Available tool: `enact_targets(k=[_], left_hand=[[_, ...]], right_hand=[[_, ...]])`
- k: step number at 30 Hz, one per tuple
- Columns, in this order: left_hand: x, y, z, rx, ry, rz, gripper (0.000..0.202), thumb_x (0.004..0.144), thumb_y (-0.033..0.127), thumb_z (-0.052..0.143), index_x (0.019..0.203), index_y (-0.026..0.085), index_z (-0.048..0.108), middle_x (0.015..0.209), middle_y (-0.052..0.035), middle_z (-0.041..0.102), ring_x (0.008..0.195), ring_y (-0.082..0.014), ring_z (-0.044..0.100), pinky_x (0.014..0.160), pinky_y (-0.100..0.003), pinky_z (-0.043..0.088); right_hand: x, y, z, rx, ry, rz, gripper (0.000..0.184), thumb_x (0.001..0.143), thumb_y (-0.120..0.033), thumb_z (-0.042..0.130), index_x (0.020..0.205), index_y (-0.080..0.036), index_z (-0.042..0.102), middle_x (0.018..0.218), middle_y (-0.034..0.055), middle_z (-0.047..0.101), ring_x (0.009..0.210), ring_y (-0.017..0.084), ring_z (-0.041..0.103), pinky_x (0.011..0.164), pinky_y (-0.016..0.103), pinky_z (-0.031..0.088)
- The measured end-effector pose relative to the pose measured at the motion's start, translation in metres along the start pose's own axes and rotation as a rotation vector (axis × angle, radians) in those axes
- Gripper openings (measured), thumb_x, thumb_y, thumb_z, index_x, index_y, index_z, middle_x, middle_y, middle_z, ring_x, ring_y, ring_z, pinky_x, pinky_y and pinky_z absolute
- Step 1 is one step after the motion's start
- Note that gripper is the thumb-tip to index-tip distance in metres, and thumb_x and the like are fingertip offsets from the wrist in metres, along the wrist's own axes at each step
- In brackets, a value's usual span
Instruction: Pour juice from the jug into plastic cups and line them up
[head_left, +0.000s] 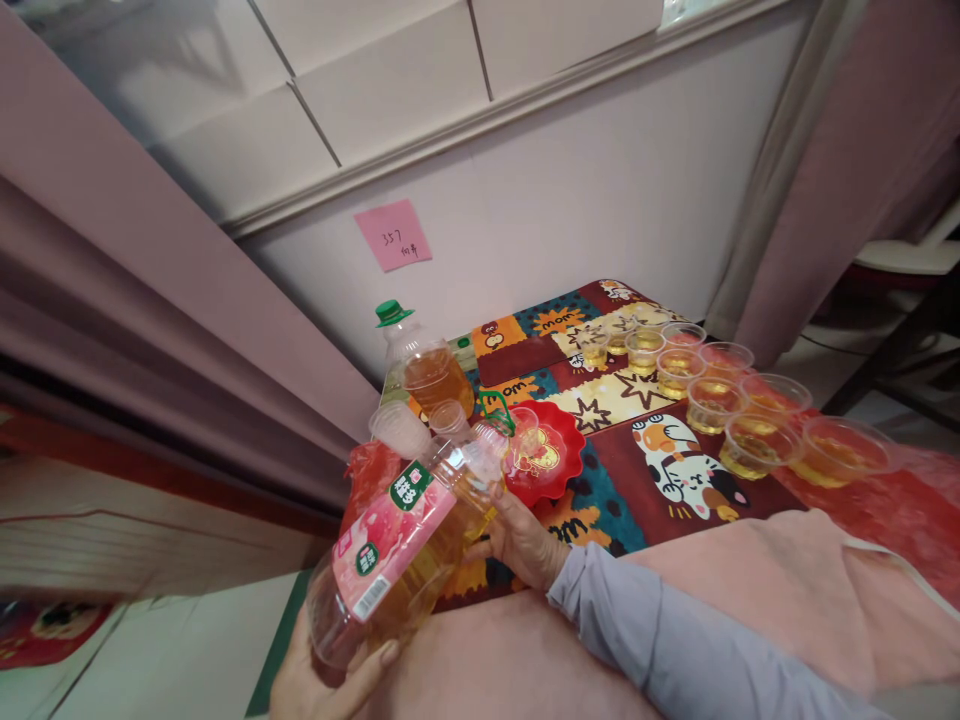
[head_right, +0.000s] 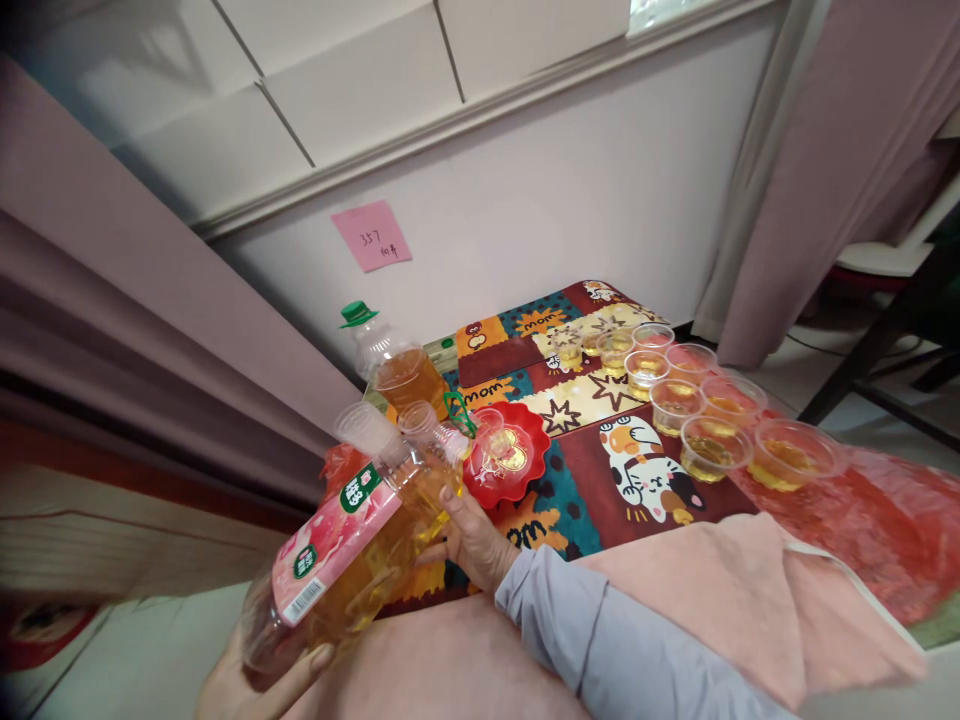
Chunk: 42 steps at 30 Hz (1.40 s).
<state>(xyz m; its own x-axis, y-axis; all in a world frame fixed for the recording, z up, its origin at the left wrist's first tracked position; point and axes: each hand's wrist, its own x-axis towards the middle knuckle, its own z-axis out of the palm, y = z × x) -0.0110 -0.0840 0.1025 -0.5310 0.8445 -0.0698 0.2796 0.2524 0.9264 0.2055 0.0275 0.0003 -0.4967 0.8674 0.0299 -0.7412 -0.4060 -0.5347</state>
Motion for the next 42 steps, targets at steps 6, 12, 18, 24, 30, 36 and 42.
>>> enact_targets(k=[6,12,18,24,30,36,42], left_hand=[[-0.003,0.004,0.002,-0.036,-0.017,0.002,0.128,0.037,0.046,0.110,0.153,0.018,0.062,0.149,-0.0195,0.075,0.140,-0.0516,0.067,0.111,-0.054,0.063],[-0.005,0.009,0.003,-0.038,-0.016,-0.020,0.128,0.039,0.047,0.110,0.154,0.018,0.062,0.146,-0.0199,0.076,0.137,-0.0518,0.069,0.110,-0.055,0.064],[-0.005,0.011,0.005,-0.032,-0.007,-0.021,0.131,0.038,0.048,0.109,0.155,0.017,0.060,0.149,-0.0204,0.074,0.140,-0.0514,0.067,0.112,-0.055,0.062],[-0.005,0.010,0.004,-0.032,-0.007,-0.023,0.125,0.037,0.048,0.109,0.150,0.020,0.064,0.142,-0.0163,0.078,0.138,-0.0522,0.068,0.113,-0.057,0.061],[-0.004,0.009,0.003,-0.036,-0.020,-0.018,0.120,0.034,0.042,0.110,0.145,0.023,0.067,0.144,-0.0144,0.078,0.140,-0.0520,0.067,0.114,-0.055,0.061],[-0.005,0.010,0.004,-0.039,-0.021,-0.022,0.126,0.040,0.046,0.110,0.153,0.019,0.061,0.147,-0.0185,0.076,0.137,-0.0503,0.069,0.111,-0.054,0.063],[-0.005,0.007,0.000,-0.033,-0.044,-0.009,0.125,0.040,0.044,0.110,0.153,0.021,0.062,0.151,-0.0175,0.074,0.141,-0.0487,0.067,0.112,-0.050,0.062]], right_hand=[[0.000,-0.001,0.001,0.006,-0.002,0.000,0.085,0.089,-0.081,0.079,0.157,-0.033,0.059,0.156,0.0098,0.070,0.122,0.028,0.076,0.073,0.033,0.070],[0.000,0.000,0.001,0.015,0.013,0.002,0.084,0.088,-0.081,0.080,0.155,-0.033,0.061,0.154,0.0100,0.072,0.119,0.027,0.078,0.072,0.031,0.070],[-0.001,0.000,0.001,0.007,0.011,-0.002,0.083,0.088,-0.082,0.079,0.154,-0.034,0.062,0.153,0.0094,0.072,0.116,0.026,0.078,0.070,0.030,0.069],[0.000,-0.001,0.002,-0.003,0.014,-0.002,0.080,0.090,-0.080,0.078,0.153,-0.033,0.064,0.145,0.0096,0.076,0.111,0.026,0.078,0.070,0.031,0.068],[-0.001,0.000,0.001,-0.001,0.021,-0.003,0.082,0.090,-0.080,0.078,0.156,-0.035,0.060,0.152,0.0103,0.073,0.116,0.028,0.077,0.071,0.032,0.068],[0.000,0.001,-0.001,-0.002,0.013,0.005,0.085,0.088,-0.081,0.078,0.156,-0.033,0.061,0.151,0.0112,0.073,0.118,0.029,0.078,0.071,0.033,0.070],[-0.001,-0.002,0.001,-0.014,0.001,0.009,0.081,0.089,-0.080,0.079,0.154,-0.035,0.063,0.151,0.0094,0.073,0.121,0.029,0.077,0.073,0.034,0.070]])
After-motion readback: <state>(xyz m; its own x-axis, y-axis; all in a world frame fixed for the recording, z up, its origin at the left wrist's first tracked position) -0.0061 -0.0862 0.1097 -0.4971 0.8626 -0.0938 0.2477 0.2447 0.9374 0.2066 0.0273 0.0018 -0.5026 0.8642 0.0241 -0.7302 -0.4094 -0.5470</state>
